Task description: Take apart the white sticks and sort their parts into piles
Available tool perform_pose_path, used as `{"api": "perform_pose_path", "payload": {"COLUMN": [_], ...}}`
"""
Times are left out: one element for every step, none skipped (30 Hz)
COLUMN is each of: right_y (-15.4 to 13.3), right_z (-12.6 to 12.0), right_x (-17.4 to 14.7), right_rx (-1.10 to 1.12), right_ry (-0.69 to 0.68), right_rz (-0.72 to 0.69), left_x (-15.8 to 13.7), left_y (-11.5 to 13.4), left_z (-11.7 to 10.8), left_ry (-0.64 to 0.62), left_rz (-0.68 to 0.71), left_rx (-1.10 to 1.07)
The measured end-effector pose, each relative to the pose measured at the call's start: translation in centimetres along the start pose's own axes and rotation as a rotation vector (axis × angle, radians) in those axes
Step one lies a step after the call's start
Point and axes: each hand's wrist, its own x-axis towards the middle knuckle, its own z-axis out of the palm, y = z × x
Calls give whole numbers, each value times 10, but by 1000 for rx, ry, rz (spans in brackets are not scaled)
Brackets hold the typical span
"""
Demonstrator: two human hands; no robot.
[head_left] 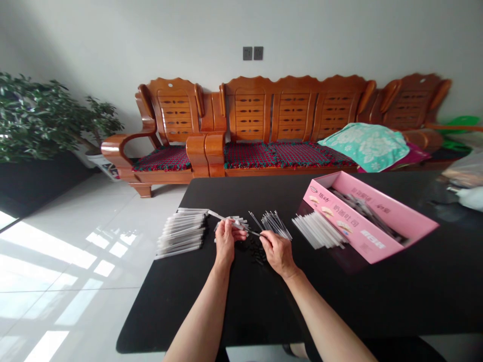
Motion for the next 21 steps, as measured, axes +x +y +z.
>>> {"api": "perform_pose_path", "payload": {"right_y": [0,1,1,1,1,1,1,1,1,0,0,0,0,0,0,0,0,0,0,0,0], "right_z": [1,2,3,4,4,4,4,4,4,4,4,4,4,4,5,4,4,4,3,1,0], "right_x": [0,0,-1,-1,-1,-1,-1,-1,-1,-1,-1,-1,-1,-1,-1,-1,0,0,0,0,0], "right_rx": [6,10,12,13,12,12,10,9,8,7,5,4,3,2,0,-1,-1,1,3,4,1], "right_ry": [2,0,-2,-4,-5,-5,-5,-7,-7,-7,-6,-6,-6,-5,-4,-3,-2,0,2,5,7], "right_rz": [3,5,4,1,-3,-8,-11,-14,-17,-19,-22,-26,-30,-34,-36,-36,-34,-31,-27,-18,-9], "left_x": [-2,-4,-6,-8,-10,-12,-14,-15,-15,-16,-16,-16,-16,-16,-16,-15,-15,-14,-13,-11,-9], "left_y": [0,0,1,1,1,2,3,3,4,4,4,4,3,2,2,1,1,1,2,2,4], "left_z": [2,4,7,9,11,13,14,14,15,15,15,15,15,15,15,15,15,15,14,13,11], "left_ry": [-22,-50,-85,-125,-167,-207,-240,-264,-277,-285,-291,-295,-299,-299,-295,-285,-273,-259,-244,-226,-203], "left_rz": [-12,-27,-43,-59,-75,-90,-102,-113,-122,-128,-130,-129,-126,-122,-120,-120,-123,-125,-124,-118,-104], "left_rx": [7,15,24,29,30,27,19,11,6,6,8,11,13,10,4,-5,-15,-26,-39,-55,-75]}}
